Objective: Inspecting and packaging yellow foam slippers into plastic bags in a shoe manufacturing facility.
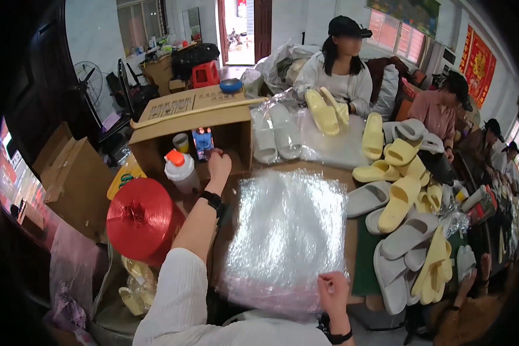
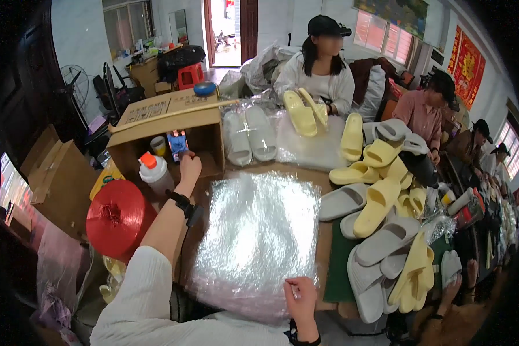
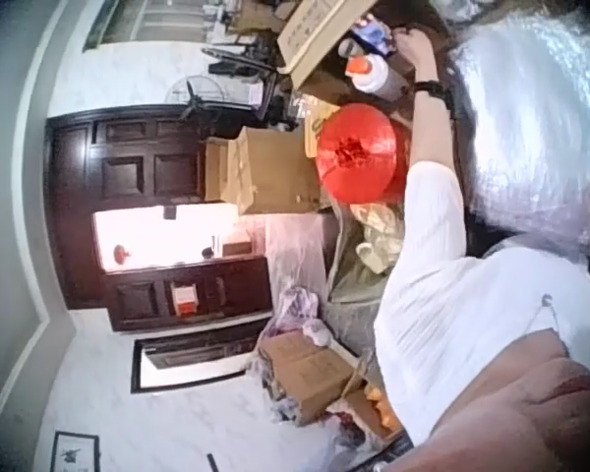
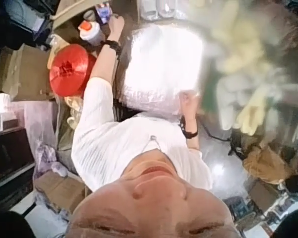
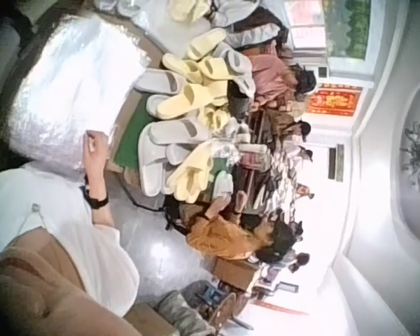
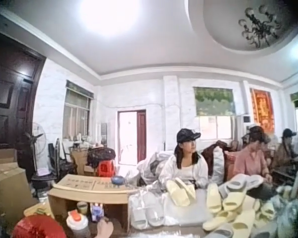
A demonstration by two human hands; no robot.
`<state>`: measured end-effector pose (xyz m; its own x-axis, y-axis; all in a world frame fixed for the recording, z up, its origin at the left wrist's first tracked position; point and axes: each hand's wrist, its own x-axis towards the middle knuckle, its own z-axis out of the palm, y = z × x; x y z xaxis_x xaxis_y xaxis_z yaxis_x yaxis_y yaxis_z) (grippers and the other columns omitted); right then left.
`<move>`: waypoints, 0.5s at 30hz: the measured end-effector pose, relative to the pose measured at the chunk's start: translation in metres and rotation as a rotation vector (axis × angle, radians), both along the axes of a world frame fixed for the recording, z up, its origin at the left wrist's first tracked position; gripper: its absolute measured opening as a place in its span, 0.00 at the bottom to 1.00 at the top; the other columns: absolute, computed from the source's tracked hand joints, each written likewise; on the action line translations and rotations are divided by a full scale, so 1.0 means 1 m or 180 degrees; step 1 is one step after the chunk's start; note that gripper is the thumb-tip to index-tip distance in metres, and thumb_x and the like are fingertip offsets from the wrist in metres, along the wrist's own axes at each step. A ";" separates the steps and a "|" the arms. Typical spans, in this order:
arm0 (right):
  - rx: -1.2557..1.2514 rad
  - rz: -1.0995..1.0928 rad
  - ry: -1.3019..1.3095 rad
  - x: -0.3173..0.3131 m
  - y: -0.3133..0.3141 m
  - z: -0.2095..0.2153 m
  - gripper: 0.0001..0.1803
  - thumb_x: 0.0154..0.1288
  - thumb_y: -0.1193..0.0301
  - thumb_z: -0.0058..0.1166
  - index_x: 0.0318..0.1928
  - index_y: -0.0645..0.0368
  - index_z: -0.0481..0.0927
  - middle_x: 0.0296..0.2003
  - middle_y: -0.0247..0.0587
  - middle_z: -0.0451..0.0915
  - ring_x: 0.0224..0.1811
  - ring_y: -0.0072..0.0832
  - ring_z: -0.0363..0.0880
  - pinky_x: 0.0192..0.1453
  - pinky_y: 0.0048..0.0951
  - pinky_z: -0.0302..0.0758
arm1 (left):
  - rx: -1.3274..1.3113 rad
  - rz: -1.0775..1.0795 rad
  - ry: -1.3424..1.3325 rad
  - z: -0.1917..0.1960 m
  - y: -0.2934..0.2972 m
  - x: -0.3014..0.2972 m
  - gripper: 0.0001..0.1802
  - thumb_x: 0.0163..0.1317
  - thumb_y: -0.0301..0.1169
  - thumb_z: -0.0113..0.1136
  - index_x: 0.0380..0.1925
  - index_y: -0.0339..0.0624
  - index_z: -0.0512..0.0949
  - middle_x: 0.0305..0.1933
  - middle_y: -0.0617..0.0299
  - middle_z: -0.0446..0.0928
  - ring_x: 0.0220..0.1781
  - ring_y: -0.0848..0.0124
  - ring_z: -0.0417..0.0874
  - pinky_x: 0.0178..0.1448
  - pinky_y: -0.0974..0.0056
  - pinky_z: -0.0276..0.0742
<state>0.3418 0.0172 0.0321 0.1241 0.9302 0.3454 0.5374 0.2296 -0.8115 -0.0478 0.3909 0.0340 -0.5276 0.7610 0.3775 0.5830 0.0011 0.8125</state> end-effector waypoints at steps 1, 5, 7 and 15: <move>0.0002 -0.0089 -0.0001 0.005 -0.003 -0.001 0.05 0.59 0.77 0.66 0.35 0.59 0.83 0.32 0.41 0.81 0.34 0.35 0.79 0.37 0.32 0.74 | 0.0028 -0.0006 -0.0007 -0.007 0.010 0.000 0.14 0.57 0.27 0.59 0.44 0.35 0.75 0.46 0.38 0.78 0.51 0.42 0.79 0.58 0.46 0.75; -0.0244 -0.0478 0.0102 0.024 -0.012 -0.001 0.05 0.59 0.78 0.65 0.36 0.60 0.83 0.32 0.41 0.81 0.33 0.31 0.78 0.35 0.30 0.73 | 0.0674 0.0208 0.0393 -0.022 0.034 0.009 0.15 0.57 0.26 0.60 0.45 0.37 0.74 0.48 0.38 0.77 0.52 0.41 0.78 0.57 0.45 0.75; -0.0309 -0.0503 0.0168 0.029 -0.011 -0.001 0.04 0.59 0.78 0.64 0.36 0.60 0.83 0.32 0.41 0.81 0.33 0.31 0.78 0.36 0.30 0.73 | 0.0615 0.0372 0.0225 -0.025 0.048 0.008 0.17 0.55 0.26 0.61 0.45 0.37 0.71 0.49 0.34 0.75 0.57 0.35 0.75 0.60 0.42 0.73; -0.0348 -0.0522 0.0159 0.026 0.000 -0.007 0.04 0.59 0.78 0.64 0.35 0.63 0.82 0.30 0.41 0.78 0.31 0.31 0.76 0.38 0.31 0.72 | 0.0685 0.0745 0.0494 -0.036 0.072 0.005 0.19 0.55 0.26 0.62 0.46 0.35 0.70 0.49 0.30 0.73 0.65 0.29 0.69 0.67 0.40 0.68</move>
